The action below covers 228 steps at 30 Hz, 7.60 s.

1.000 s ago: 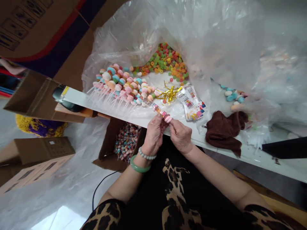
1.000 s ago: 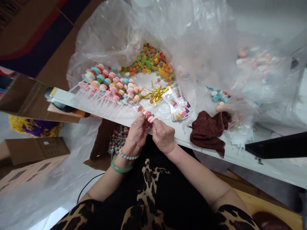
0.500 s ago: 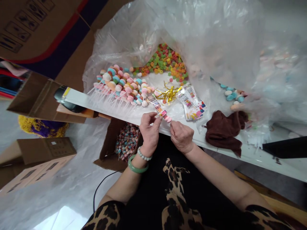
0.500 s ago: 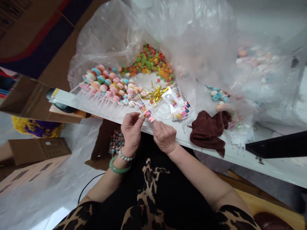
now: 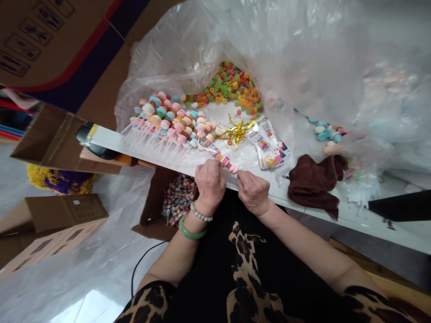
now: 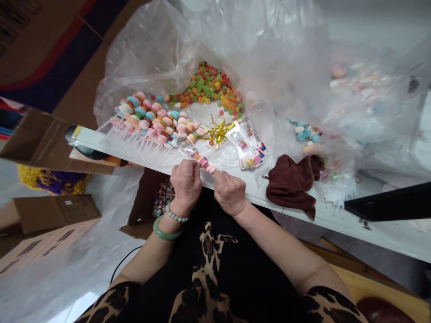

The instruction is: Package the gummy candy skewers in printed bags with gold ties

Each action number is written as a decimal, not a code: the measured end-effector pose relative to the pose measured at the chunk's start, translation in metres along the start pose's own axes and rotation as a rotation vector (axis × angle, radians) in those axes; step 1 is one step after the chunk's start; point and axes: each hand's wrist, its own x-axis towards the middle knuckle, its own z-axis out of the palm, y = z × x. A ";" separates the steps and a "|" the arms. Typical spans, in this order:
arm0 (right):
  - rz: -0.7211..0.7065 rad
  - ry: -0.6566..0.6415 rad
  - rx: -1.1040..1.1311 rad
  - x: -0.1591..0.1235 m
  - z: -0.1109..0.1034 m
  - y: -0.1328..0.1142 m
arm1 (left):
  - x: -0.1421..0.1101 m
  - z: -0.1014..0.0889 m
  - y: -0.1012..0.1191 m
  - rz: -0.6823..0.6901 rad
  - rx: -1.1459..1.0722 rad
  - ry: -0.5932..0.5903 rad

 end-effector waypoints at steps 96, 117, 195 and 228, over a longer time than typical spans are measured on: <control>0.413 -0.470 0.694 -0.015 -0.077 -0.013 | -0.040 -0.042 0.032 -1.350 -1.557 -0.465; 1.204 -0.488 1.472 -0.023 -0.034 0.004 | -0.040 -0.014 0.033 -0.623 -0.758 -0.148; 0.818 -0.374 0.790 0.007 -0.014 -0.008 | -0.007 0.002 0.033 -1.081 -1.624 -0.306; 1.189 -0.536 1.374 0.012 -0.006 -0.022 | 0.006 -0.003 0.031 -1.127 -1.770 -0.273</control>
